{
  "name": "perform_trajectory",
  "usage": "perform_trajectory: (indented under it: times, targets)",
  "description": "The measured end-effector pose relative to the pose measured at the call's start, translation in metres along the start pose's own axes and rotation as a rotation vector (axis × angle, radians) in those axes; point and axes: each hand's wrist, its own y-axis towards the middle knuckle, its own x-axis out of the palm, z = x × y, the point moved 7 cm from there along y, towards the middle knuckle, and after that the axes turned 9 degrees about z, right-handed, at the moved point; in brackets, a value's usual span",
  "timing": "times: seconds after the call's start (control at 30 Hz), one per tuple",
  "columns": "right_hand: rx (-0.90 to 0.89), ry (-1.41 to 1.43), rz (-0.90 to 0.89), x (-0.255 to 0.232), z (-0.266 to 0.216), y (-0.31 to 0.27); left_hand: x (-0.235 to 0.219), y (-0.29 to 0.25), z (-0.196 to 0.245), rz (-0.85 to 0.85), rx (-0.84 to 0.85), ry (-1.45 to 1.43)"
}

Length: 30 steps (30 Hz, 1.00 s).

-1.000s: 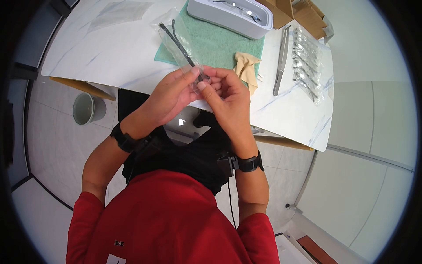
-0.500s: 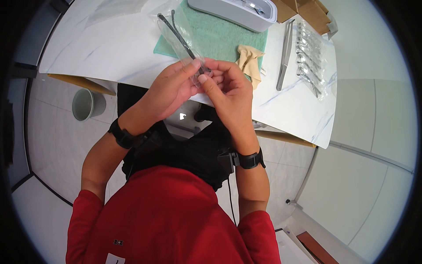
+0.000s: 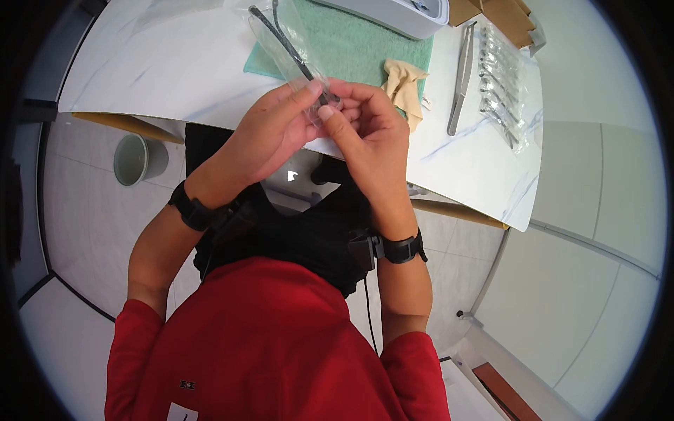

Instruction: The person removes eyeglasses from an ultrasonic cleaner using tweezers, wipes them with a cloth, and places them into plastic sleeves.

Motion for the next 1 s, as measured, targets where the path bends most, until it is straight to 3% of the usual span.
perform_trajectory:
  times: [1.0]
  targets:
    - [-0.007, 0.024, 0.028, -0.0031, 0.0054, 0.0029, 0.0035, 0.0017, 0.0037, -0.056, 0.024, 0.027]
